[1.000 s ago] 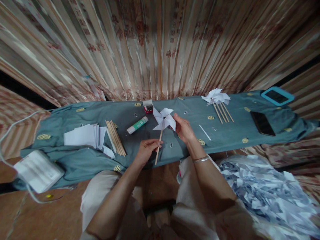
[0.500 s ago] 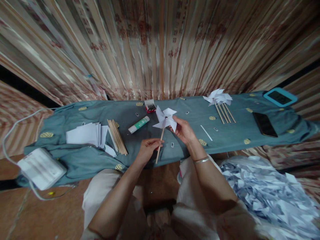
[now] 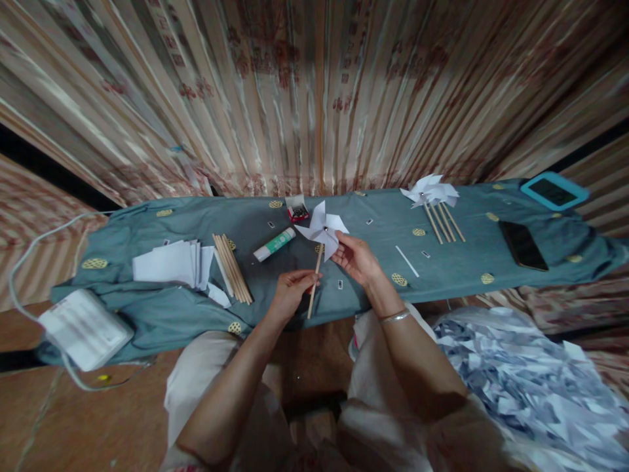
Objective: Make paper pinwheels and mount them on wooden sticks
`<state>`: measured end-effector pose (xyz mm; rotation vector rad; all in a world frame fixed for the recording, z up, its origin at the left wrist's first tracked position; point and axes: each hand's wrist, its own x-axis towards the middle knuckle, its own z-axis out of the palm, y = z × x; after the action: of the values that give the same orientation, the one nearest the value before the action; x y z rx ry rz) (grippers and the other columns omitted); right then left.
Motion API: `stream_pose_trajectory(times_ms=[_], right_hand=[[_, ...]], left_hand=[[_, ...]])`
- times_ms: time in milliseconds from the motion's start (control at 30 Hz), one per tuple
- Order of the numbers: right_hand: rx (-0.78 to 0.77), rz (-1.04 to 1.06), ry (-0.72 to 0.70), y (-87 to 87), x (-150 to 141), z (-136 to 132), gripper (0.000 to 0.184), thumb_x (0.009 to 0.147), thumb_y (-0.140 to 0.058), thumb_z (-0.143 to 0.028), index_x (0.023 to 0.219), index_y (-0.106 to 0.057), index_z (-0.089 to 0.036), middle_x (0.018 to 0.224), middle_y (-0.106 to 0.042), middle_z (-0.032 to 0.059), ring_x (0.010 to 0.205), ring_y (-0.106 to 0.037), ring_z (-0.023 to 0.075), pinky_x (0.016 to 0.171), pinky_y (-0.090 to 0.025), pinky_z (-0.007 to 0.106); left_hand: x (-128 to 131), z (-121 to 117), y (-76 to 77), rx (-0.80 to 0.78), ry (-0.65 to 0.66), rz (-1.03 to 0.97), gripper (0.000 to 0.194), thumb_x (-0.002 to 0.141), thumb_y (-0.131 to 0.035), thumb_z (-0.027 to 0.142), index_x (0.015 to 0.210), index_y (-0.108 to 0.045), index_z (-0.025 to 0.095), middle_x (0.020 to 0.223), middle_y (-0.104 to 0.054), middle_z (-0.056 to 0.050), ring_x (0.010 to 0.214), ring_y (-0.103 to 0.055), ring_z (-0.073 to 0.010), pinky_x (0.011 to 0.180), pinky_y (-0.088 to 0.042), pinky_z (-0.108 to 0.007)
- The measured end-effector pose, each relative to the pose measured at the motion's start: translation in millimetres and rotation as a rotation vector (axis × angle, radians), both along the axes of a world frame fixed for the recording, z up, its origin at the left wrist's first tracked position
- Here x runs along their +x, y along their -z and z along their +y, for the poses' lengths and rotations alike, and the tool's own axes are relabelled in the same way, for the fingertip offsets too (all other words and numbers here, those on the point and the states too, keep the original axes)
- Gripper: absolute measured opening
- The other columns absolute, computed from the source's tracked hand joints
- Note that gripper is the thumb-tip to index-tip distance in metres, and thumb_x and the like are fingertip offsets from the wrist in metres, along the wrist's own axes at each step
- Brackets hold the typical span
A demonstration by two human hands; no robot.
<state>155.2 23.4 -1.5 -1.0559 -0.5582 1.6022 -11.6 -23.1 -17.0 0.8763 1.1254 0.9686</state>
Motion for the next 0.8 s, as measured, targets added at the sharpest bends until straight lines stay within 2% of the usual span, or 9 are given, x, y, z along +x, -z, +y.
stream_pose_trajectory(times_ms=[367,567,800], right_hand=[[-0.030,0.012,-0.012,-2.4,-4.6,-2.9,0.027,0.065,-0.086,-0.036,0.070,-0.065,-0.019,0.060,-0.068,-0.0026,0.054,-0.062,0.0077,0.052,-0.049,0.016],[-0.043,0.003,-0.004,-4.1,-6.2,-3.5,0.030,0.059,-0.089,-0.035,0.067,-0.065,-0.018,0.055,-0.065,-0.0041,0.050,-0.059,0.0059,0.050,-0.047,0.015],[0.008,-0.085,-0.043,-4.0,-9.7,-7.4,0.038,0.055,-0.090,-0.047,0.065,-0.068,-0.018,0.058,-0.067,-0.0024,0.049,-0.056,0.0059,0.048,-0.043,0.017]], left_hand=[[0.0,1.5,3.1,0.000,-0.014,0.005,0.034,0.054,-0.082,0.045,0.070,-0.079,0.015,0.065,-0.072,-0.006,0.059,-0.058,-0.0138,0.056,-0.041,-0.024],[0.5,0.8,1.4,0.007,-0.013,0.004,0.034,0.054,-0.082,0.045,0.070,-0.079,0.015,0.064,-0.072,-0.005,0.057,-0.056,-0.0126,0.056,-0.040,-0.023],[0.1,1.4,3.0,0.007,-0.025,-0.016,0.036,0.053,-0.083,0.046,0.069,-0.080,0.015,0.060,-0.070,-0.004,0.053,-0.052,-0.0097,0.054,-0.038,-0.022]])
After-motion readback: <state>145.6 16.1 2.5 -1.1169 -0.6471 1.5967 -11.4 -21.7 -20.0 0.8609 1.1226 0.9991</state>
